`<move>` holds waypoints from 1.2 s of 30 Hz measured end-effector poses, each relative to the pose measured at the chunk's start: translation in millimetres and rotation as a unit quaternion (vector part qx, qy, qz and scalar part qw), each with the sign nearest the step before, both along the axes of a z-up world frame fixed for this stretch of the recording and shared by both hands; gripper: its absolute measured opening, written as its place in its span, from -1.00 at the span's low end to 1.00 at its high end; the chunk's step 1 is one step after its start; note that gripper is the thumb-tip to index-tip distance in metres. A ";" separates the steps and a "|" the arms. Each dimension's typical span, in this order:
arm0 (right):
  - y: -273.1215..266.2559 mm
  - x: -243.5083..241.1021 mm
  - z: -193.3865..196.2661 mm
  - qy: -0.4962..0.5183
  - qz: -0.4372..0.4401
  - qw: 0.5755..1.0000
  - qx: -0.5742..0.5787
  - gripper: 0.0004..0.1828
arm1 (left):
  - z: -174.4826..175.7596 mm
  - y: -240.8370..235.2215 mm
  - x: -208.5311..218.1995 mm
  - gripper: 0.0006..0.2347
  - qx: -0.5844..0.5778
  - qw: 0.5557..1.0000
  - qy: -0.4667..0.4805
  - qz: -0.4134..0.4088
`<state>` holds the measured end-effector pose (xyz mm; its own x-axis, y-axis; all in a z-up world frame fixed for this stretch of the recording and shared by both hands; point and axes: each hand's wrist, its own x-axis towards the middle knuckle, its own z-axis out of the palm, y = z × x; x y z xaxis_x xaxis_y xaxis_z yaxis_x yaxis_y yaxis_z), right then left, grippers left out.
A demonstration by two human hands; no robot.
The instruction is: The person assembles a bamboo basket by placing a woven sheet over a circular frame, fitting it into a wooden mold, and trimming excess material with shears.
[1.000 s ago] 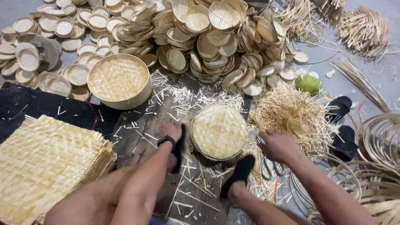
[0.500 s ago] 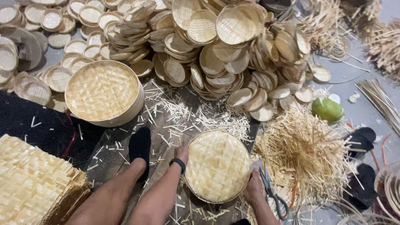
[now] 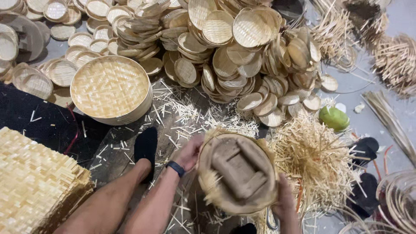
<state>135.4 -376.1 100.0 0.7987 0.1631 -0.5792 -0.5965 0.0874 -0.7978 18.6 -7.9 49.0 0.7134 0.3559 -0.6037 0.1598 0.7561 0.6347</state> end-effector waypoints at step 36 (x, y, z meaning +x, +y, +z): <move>51.2 -71.2 -114.5 -0.522 0.272 0.686 -0.429 -0.12 | -46.3 -162.7 -38.8 -0.20 0.616 0.765 0.136 -0.126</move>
<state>64.1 -325.0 -14.6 0.8073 0.5581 0.1917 0.5798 -0.6896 -0.4339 -20.2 -170.6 2.7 0.7609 0.6462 -0.0588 0.4554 -0.4672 0.7578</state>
